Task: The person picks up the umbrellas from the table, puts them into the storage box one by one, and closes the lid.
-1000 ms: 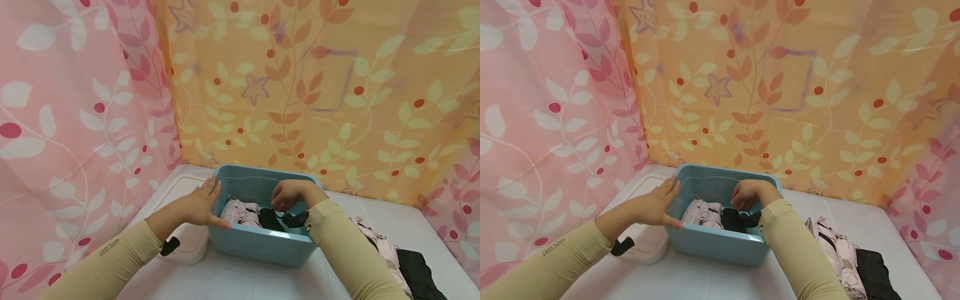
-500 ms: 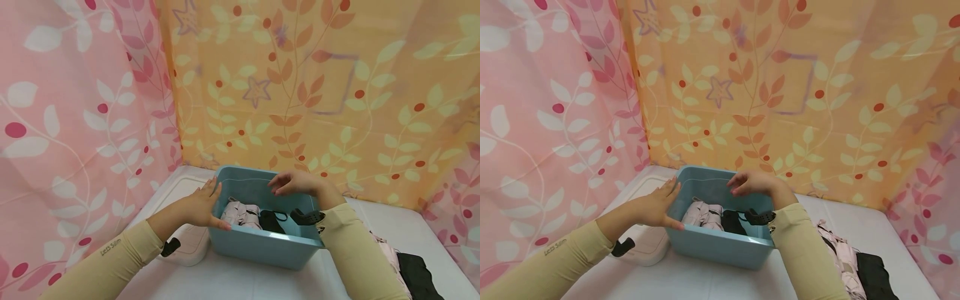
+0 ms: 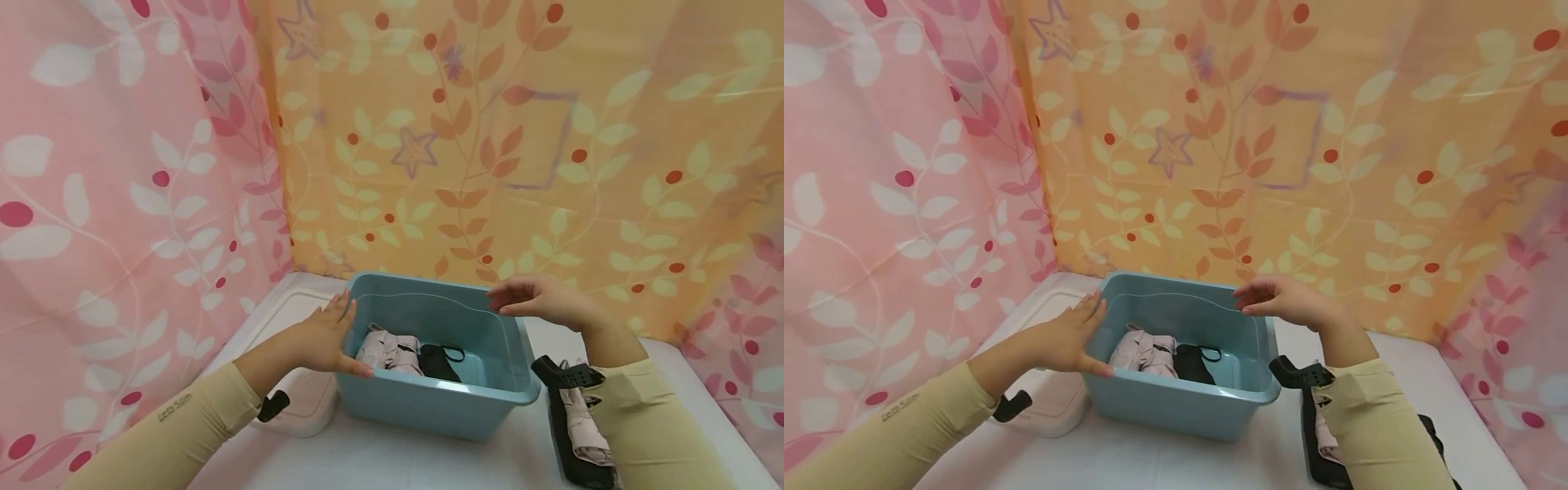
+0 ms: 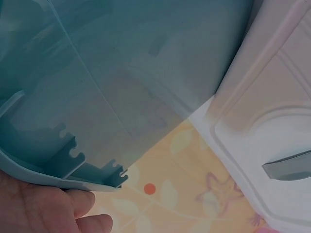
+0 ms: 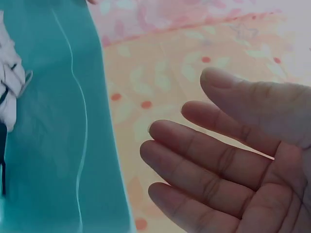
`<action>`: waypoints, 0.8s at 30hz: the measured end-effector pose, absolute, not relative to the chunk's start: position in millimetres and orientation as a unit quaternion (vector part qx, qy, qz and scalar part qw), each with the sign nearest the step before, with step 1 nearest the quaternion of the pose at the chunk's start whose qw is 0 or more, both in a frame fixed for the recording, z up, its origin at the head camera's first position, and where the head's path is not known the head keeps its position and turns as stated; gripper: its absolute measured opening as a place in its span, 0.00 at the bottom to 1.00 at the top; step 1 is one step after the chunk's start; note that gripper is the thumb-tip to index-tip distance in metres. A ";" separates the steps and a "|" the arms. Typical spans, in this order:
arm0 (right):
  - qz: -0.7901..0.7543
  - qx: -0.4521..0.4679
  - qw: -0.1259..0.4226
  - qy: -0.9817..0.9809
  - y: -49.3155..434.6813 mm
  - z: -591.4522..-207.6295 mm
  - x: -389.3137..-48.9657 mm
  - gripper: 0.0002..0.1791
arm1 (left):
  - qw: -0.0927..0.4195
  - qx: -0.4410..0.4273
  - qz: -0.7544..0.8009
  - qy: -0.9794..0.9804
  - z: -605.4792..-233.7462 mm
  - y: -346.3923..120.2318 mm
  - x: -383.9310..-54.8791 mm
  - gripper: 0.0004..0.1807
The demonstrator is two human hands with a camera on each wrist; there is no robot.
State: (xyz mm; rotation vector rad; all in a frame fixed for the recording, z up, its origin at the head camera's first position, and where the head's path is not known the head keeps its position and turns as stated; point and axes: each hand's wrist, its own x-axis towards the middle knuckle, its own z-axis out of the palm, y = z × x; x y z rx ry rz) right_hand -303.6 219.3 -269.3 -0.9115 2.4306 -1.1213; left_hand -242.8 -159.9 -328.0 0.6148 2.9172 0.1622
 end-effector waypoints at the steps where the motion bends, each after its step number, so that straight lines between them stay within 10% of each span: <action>1: -0.390 -0.318 0.154 0.851 225.5 -268.3 -300.7 0.22 | 0.077 0.205 0.054 0.974 -327.7 -160.8 -242.5 0.72; 24: -0.397 -0.222 0.107 0.884 384.3 -316.2 -252.7 0.20 | 0.067 0.203 0.056 0.975 -323.2 -167.5 -242.9 0.72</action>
